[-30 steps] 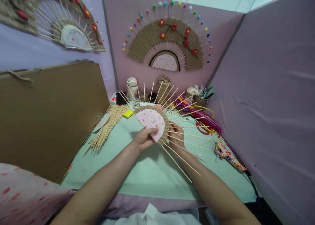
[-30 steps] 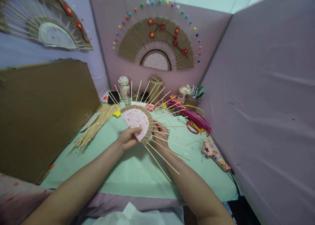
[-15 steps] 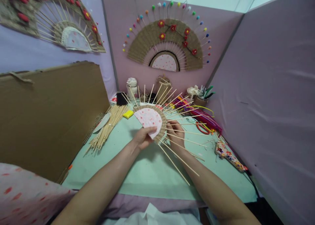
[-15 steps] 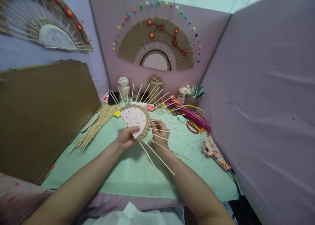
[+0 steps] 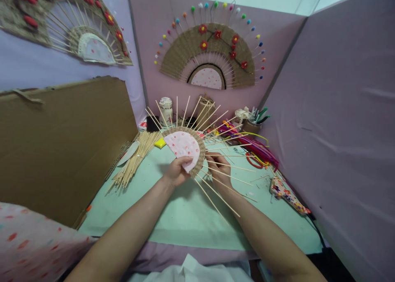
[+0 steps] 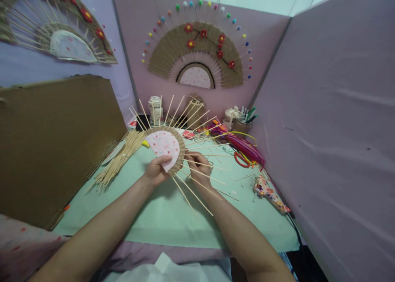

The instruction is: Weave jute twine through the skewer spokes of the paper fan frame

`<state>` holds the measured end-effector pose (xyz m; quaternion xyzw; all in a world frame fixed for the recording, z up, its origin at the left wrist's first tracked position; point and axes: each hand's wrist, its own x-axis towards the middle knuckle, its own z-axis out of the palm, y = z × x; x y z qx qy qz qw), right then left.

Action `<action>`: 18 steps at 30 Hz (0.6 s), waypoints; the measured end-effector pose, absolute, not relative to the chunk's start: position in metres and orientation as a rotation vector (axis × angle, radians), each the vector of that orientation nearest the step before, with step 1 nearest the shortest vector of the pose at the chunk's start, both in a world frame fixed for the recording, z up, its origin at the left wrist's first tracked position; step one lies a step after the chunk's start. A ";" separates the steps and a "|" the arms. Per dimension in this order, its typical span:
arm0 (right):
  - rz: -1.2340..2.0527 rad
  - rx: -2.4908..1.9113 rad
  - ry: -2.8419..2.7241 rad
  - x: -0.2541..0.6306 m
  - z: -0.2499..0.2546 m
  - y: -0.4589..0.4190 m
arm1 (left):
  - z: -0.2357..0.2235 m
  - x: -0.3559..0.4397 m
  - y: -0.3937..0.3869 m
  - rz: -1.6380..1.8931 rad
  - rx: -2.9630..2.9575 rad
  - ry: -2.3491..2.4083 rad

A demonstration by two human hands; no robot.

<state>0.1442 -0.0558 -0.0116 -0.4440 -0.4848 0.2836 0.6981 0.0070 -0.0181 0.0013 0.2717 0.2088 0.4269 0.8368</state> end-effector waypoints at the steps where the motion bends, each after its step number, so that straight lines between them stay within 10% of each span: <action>1: 0.644 -0.991 -1.085 0.144 -0.011 -0.056 | 0.001 0.007 -0.018 0.904 0.580 0.442; 18: 0.981 -1.048 -1.325 0.179 0.011 -0.050 | 0.012 -0.011 -0.004 0.967 0.634 0.386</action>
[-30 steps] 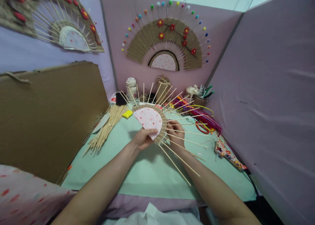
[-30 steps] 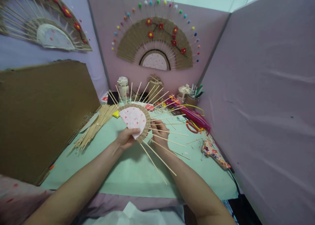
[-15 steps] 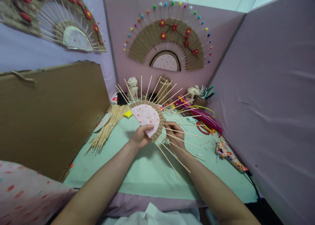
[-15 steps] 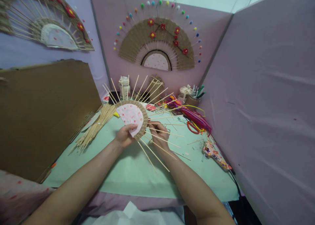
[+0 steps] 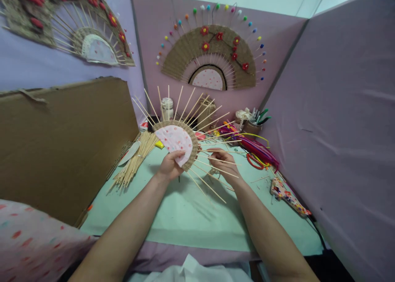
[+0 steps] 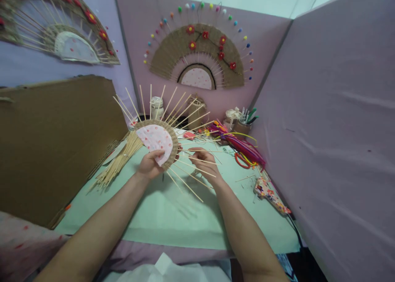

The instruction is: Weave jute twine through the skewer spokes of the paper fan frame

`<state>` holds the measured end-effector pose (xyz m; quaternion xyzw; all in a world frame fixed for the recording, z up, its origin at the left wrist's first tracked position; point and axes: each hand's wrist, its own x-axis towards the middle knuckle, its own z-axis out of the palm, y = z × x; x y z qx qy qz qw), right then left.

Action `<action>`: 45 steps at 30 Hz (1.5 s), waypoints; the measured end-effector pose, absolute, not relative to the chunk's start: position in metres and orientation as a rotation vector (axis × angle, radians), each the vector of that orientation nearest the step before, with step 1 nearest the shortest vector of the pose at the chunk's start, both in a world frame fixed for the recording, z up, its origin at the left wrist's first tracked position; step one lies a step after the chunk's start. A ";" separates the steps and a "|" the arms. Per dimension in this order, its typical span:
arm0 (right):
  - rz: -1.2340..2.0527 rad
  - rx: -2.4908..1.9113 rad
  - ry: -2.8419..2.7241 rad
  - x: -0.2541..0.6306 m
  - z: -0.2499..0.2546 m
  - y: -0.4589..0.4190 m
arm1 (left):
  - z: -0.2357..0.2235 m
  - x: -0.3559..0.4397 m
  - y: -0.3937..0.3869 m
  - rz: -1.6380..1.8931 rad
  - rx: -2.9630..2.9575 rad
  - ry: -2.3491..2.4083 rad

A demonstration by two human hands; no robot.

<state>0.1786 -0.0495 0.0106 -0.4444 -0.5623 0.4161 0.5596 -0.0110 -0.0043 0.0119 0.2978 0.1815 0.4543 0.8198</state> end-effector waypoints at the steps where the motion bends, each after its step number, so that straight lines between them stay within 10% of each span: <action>1: 1.007 -1.055 -1.319 0.186 0.013 -0.048 | 0.014 -0.013 -0.004 0.987 0.632 0.386; 17: 0.909 -0.832 -1.002 0.252 0.020 -0.044 | 0.015 -0.019 0.003 1.092 0.741 0.484; 45: 1.108 -1.041 -2.052 0.158 -0.001 -0.067 | 0.022 -0.011 -0.011 0.993 0.593 0.333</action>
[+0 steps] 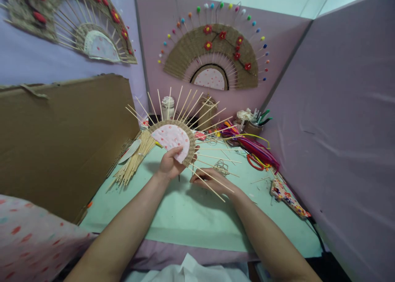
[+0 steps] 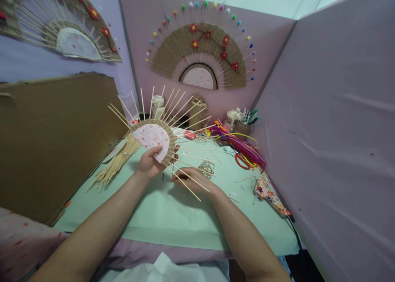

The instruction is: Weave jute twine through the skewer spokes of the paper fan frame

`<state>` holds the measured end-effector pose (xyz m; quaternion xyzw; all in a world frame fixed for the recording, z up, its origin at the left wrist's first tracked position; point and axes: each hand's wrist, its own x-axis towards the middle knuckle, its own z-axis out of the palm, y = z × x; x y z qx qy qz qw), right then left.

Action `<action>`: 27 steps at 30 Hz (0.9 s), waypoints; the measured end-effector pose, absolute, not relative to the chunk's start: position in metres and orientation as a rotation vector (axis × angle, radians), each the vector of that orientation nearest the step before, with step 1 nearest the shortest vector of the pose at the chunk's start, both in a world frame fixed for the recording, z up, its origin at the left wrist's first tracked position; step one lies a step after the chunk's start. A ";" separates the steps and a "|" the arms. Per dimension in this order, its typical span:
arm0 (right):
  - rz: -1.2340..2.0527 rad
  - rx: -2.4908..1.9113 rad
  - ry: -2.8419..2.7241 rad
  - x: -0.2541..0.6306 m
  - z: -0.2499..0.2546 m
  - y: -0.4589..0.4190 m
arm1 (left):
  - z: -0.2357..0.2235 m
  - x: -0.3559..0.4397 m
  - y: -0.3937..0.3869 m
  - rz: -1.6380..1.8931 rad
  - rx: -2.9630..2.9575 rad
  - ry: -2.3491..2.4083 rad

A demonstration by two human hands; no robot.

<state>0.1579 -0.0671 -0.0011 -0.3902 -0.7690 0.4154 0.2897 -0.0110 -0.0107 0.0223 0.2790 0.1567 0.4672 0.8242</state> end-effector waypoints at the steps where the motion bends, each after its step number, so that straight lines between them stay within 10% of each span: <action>1: 1.110 -1.042 -2.048 0.159 -0.002 -0.066 | 0.023 -0.011 -0.010 0.996 0.589 0.348; 27: 1.025 -1.300 -1.442 0.227 0.010 -0.047 | 0.022 -0.019 0.003 1.179 0.599 0.460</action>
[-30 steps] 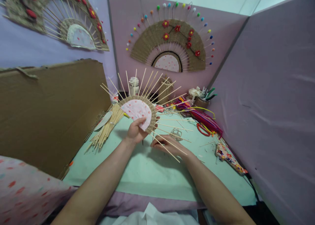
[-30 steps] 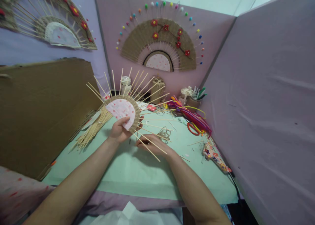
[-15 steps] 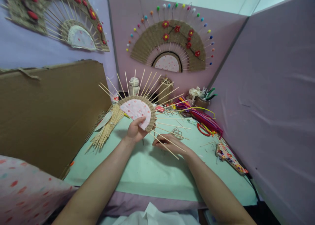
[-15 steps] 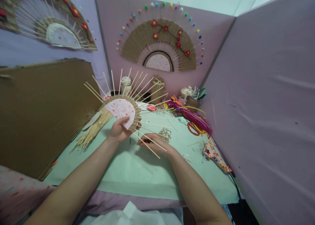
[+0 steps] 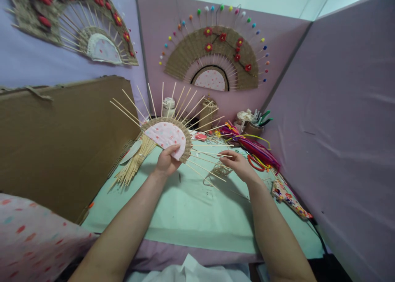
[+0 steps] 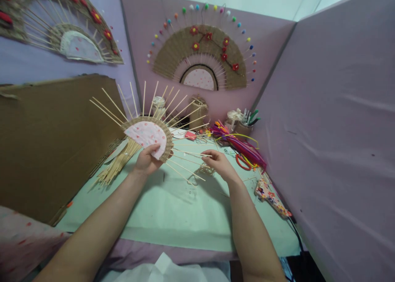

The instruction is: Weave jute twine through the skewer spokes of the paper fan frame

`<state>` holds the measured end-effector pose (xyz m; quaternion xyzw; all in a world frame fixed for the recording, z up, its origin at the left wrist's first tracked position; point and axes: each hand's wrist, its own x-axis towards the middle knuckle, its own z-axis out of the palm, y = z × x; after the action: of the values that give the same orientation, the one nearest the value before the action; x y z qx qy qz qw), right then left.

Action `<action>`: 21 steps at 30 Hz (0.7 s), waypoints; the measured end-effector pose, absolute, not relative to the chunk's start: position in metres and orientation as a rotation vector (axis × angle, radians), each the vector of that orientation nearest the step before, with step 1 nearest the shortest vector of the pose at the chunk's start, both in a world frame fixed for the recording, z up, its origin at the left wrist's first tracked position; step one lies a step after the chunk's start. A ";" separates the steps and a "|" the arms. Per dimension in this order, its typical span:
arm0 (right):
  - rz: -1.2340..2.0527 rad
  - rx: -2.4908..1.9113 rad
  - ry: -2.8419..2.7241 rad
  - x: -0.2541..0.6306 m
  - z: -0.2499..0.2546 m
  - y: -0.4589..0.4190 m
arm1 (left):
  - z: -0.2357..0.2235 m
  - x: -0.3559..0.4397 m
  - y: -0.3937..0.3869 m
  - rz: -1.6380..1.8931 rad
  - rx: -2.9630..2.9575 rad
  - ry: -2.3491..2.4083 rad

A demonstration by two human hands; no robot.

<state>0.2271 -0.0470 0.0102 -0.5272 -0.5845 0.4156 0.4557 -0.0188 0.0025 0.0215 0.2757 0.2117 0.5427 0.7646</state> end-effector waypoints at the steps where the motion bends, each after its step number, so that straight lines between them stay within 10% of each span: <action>1: 1.006 -1.273 -1.398 0.233 0.010 -0.046 | 0.021 -0.019 0.003 1.182 0.606 0.459; 21: 0.993 -1.234 -1.447 0.236 0.011 -0.047 | 0.023 -0.017 0.002 1.286 0.546 0.439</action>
<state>0.2359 -0.0473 0.0113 -0.5053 -0.5923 0.4068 0.4778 -0.0168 0.0022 0.0232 0.2492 0.2002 0.5870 0.7438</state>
